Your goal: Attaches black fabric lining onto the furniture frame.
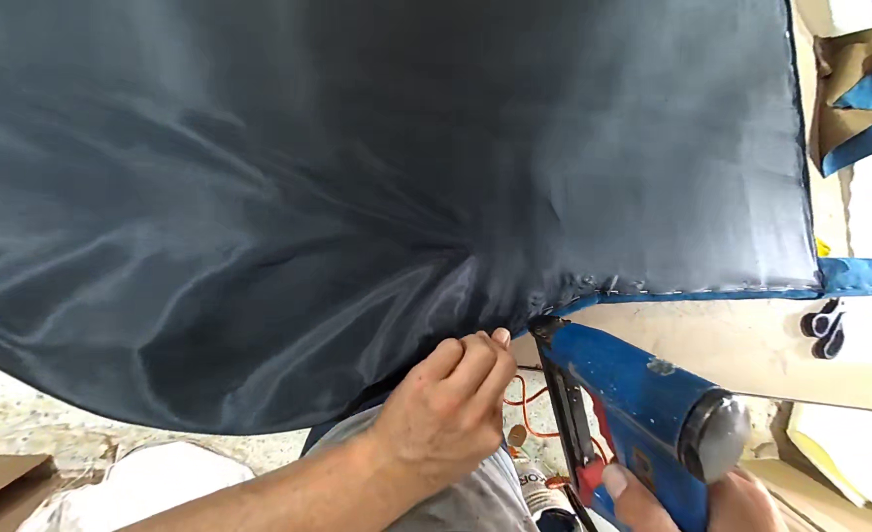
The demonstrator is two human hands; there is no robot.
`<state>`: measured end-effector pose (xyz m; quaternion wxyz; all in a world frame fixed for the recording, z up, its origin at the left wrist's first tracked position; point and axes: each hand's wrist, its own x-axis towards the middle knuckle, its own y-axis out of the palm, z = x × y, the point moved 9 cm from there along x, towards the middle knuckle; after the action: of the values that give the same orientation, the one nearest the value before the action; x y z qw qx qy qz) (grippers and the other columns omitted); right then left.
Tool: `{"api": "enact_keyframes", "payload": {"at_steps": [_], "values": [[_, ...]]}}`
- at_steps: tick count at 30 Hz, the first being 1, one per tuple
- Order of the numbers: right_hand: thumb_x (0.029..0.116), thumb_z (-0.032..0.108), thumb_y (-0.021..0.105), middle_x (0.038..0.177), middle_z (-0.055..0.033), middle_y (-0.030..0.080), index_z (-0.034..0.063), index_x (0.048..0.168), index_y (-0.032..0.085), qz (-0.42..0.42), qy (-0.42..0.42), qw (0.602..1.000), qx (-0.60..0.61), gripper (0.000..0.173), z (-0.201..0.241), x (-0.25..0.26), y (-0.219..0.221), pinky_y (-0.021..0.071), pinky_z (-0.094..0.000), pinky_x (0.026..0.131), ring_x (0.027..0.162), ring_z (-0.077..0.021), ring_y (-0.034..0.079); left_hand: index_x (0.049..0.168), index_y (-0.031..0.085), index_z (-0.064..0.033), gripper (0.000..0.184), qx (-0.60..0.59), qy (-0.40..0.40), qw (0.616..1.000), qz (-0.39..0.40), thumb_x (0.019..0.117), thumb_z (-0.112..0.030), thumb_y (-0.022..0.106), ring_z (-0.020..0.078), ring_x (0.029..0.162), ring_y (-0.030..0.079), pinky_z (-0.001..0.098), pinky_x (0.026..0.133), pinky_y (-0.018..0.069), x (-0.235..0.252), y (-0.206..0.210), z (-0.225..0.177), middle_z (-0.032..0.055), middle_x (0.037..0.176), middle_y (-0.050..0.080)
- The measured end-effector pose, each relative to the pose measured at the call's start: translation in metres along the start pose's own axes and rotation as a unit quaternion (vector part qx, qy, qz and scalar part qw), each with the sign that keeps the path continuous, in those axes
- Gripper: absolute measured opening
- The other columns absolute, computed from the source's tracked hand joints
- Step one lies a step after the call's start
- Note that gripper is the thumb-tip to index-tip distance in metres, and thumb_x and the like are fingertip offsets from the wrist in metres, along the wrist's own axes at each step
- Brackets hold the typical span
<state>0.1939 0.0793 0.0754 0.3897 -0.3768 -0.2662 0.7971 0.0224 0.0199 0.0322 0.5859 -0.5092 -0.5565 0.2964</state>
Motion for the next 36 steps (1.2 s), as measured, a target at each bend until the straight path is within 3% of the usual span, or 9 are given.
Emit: {"api": "enact_keyframes", "payload": {"at_steps": [3, 7, 11, 13, 17, 23, 28, 36], "values": [[0.0924, 0.038, 0.069, 0.071, -0.0043, 0.071, 0.0046, 0.093, 0.069, 0.017, 0.014, 1.000, -0.005, 0.033, -0.001, 0.002, 0.005, 0.0588, -0.0374, 0.055, 0.061, -0.0118, 0.069, 0.096, 0.071, -0.0026, 0.028, 0.015, -0.014, 1.000, 0.011, 0.1035, -0.003, 0.044, 0.0199, 0.082, 0.061, 0.0346, 0.067, 0.0431, -0.001, 0.000, 0.003, 0.0074, 0.101, 0.070], [0.0914, 0.040, 0.069, 0.072, -0.0063, 0.071, 0.0044, 0.092, 0.070, 0.022, 0.034, 0.998, -0.049, 0.035, 0.001, -0.003, 0.005, 0.0583, -0.0415, 0.058, 0.064, -0.0149, 0.070, 0.109, 0.071, -0.0028, 0.029, 0.014, -0.025, 0.999, 0.016, 0.1032, -0.003, 0.043, 0.0201, 0.083, 0.060, 0.0348, 0.068, 0.0426, -0.004, 0.000, 0.005, 0.0063, 0.104, 0.070], [0.0936, 0.035, 0.069, 0.075, -0.0092, 0.070, 0.0011, 0.094, 0.066, 0.007, 0.023, 1.000, 0.018, 0.034, -0.003, -0.014, 0.007, 0.0598, -0.0448, 0.060, 0.067, -0.0201, 0.071, 0.122, 0.069, -0.0020, 0.034, 0.013, -0.044, 0.999, 0.013, 0.1012, -0.001, 0.042, 0.0217, 0.087, 0.061, 0.0348, 0.071, 0.0443, -0.012, 0.003, 0.003, 0.0068, 0.108, 0.070], [0.0932, 0.036, 0.069, 0.075, -0.0075, 0.071, 0.0019, 0.095, 0.068, 0.007, 0.022, 1.000, 0.012, 0.034, 0.005, -0.014, 0.009, 0.0599, -0.0417, 0.060, 0.067, -0.0168, 0.071, 0.127, 0.067, -0.0026, 0.036, 0.008, -0.051, 0.999, 0.014, 0.1014, -0.002, 0.042, 0.0217, 0.088, 0.061, 0.0342, 0.072, 0.0444, -0.015, 0.004, 0.003, 0.0064, 0.110, 0.070], [0.0930, 0.036, 0.069, 0.073, -0.0054, 0.072, 0.0037, 0.093, 0.069, 0.002, 0.024, 1.000, -0.011, 0.032, 0.014, -0.012, 0.015, 0.0594, -0.0384, 0.058, 0.064, -0.0135, 0.070, 0.120, 0.068, -0.0027, 0.032, -0.005, -0.041, 0.999, 0.006, 0.1029, -0.004, 0.041, 0.0223, 0.091, 0.061, 0.0350, 0.072, 0.0436, -0.018, 0.002, 0.002, 0.0081, 0.116, 0.070], [0.0925, 0.036, 0.068, 0.071, -0.0039, 0.071, 0.0050, 0.091, 0.069, 0.033, 0.045, 0.998, -0.036, 0.031, 0.019, -0.013, 0.021, 0.0587, -0.0387, 0.057, 0.062, -0.0128, 0.069, 0.124, 0.067, -0.0031, 0.034, -0.020, -0.039, 0.999, 0.014, 0.1025, -0.007, 0.041, 0.0228, 0.093, 0.061, 0.0355, 0.073, 0.0436, -0.025, 0.001, 0.002, 0.0078, 0.117, 0.069], [0.0925, 0.032, 0.068, 0.077, -0.0068, 0.072, 0.0005, 0.097, 0.068, -0.024, 0.041, 0.999, 0.024, 0.032, 0.012, -0.027, 0.011, 0.0607, -0.0386, 0.061, 0.067, -0.0143, 0.071, 0.125, 0.069, -0.0072, 0.037, -0.004, -0.028, 0.999, 0.034, 0.0996, -0.010, 0.043, 0.0236, 0.108, 0.061, 0.0387, 0.084, 0.0440, -0.039, 0.004, 0.000, 0.0062, 0.137, 0.065], [0.0937, 0.033, 0.068, 0.074, -0.0058, 0.072, 0.0028, 0.094, 0.068, -0.004, 0.044, 0.999, 0.020, 0.030, 0.024, -0.025, 0.025, 0.0602, -0.0395, 0.060, 0.065, -0.0145, 0.071, 0.111, 0.071, -0.0065, 0.030, -0.008, -0.024, 0.999, 0.019, 0.1012, -0.011, 0.043, 0.0236, 0.109, 0.060, 0.0379, 0.088, 0.0431, -0.046, 0.003, 0.001, 0.0075, 0.133, 0.066]]}}
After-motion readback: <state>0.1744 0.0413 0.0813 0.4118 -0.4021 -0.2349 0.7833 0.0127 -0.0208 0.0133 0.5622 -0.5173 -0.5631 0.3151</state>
